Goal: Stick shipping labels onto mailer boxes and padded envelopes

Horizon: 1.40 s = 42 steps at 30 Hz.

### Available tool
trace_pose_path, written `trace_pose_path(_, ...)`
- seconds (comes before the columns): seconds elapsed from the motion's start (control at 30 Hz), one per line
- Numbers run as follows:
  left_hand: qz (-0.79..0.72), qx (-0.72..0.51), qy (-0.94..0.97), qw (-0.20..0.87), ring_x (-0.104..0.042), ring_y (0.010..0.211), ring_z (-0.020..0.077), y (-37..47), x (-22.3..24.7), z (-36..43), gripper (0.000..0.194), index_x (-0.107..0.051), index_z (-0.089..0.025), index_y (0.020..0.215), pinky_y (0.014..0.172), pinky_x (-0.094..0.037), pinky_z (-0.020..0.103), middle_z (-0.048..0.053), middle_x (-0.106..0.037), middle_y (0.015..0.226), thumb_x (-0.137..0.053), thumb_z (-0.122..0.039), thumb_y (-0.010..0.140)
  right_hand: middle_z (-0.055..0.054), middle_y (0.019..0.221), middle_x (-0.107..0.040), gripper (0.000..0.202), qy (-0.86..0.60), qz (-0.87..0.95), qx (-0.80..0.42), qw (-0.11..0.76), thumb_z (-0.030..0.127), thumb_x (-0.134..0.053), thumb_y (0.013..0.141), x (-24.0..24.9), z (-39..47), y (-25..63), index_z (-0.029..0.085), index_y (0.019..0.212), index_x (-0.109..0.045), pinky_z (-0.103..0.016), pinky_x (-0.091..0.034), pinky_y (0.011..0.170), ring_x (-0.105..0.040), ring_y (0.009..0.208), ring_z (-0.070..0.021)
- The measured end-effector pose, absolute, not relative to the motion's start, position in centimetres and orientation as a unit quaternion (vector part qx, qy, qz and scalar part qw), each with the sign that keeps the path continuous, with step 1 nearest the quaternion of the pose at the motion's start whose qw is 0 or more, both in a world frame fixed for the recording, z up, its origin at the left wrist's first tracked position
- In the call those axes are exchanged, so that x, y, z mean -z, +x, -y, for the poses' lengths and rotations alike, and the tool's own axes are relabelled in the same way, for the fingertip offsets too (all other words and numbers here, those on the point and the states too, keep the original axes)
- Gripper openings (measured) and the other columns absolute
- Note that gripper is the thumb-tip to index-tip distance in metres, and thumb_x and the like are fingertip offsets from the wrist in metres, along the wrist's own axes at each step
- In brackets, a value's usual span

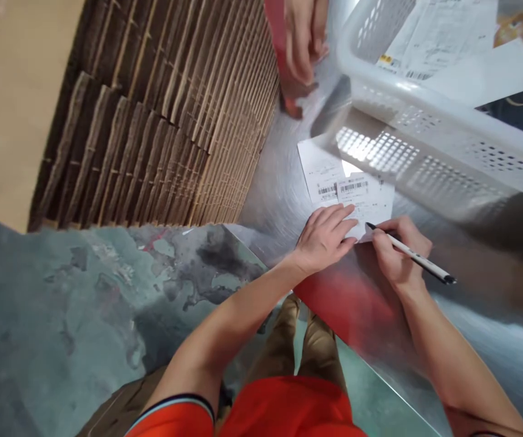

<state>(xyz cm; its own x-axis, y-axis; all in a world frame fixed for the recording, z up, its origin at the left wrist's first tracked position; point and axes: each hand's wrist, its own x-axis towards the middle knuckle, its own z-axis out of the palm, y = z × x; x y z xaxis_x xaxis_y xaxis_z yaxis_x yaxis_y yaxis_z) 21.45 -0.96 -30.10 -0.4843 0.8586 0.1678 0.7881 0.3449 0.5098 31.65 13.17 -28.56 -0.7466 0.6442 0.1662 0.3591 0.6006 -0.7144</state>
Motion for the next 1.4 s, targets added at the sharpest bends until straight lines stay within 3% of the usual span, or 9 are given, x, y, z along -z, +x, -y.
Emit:
trace_pose_path(0.7,-0.815,-0.285,0.499,0.077,-0.051,0.132,0.027,21.4,30.0,1.0,0.028,-0.066,-0.02,0.115,0.11,-0.04,0.048,0.012,-0.062,0.137,-0.051,-0.034,0.096,-0.001,0.061,-0.061,0.012,-0.294,0.858,-0.363,0.214,0.03,-0.057,0.074,28.5,-13.1,31.7,0.021,0.066,-0.06,-0.031,-0.043,0.06,-0.054,0.056,-0.0164)
trace_pose_path(0.8,-0.816,-0.305,0.484,0.079,-0.053,0.13,0.0275,21.6,30.1,0.8,0.026,-0.068,-0.02,0.113,0.11,-0.041,0.048,0.012,-0.063,0.135,-0.059,-0.032,0.092,0.0,0.066,-0.063,0.014,-0.357,0.784,-0.445,0.245,0.033,-0.06,0.076,29.0,-13.2,32.0,0.02,0.074,-0.063,-0.031,-0.044,0.058,-0.055,0.057,-0.0165)
trace_pose_path(0.9,-0.812,-0.343,0.466,0.077,-0.058,0.124,0.0262,21.7,30.0,0.7,0.02,-0.07,-0.021,0.105,0.106,-0.046,0.047,0.01,-0.067,0.129,-0.064,-0.031,0.089,0.0,0.073,-0.066,0.023,-0.395,0.757,-0.47,0.223,0.04,-0.064,0.079,29.3,-13.4,32.0,0.019,0.088,-0.067,-0.032,-0.046,0.062,-0.058,0.061,-0.0173)
trace_pose_path(1.07,-0.797,-0.394,0.455,0.045,-0.062,0.118,0.0195,17.8,28.5,0.5,0.021,-0.07,-0.02,0.104,0.102,-0.05,0.037,0.012,-0.067,0.128,-0.051,-0.02,0.095,0.0,0.072,-0.066,0.027,-0.42,0.762,-0.459,0.181,0.044,-0.065,0.078,29.2,-13.6,31.6,0.019,0.089,-0.068,-0.032,-0.046,0.065,-0.06,0.063,-0.018)
trace_pose_path(1.27,-0.813,-0.17,0.55,0.088,-0.044,0.138,0.0264,8.3,24.7,-3.3,0.041,-0.06,-0.03,0.13,0.112,-0.037,0.049,0.004,-0.055,0.147,-0.054,-0.017,0.092,0.001,0.07,-0.065,0.028,-0.414,0.732,-0.505,0.193,0.044,-0.066,0.077,29.1,-13.8,31.6,0.019,0.088,-0.065,-0.029,-0.045,0.058,-0.058,0.06,-0.0167)
trace_pose_path(1.4,-0.805,-0.026,0.571,0.162,-0.056,0.121,0.0274,6.6,22.9,-5.1,0.037,-0.063,-0.029,0.124,0.101,-0.044,0.043,0.006,-0.062,0.134,-0.057,-0.019,0.089,0.001,0.07,-0.064,0.024,-0.407,0.716,-0.527,0.209,0.041,-0.066,0.077,29.0,-13.8,31.5,0.019,0.085,-0.064,-0.027,-0.044,0.054,-0.057,0.058,-0.0151)
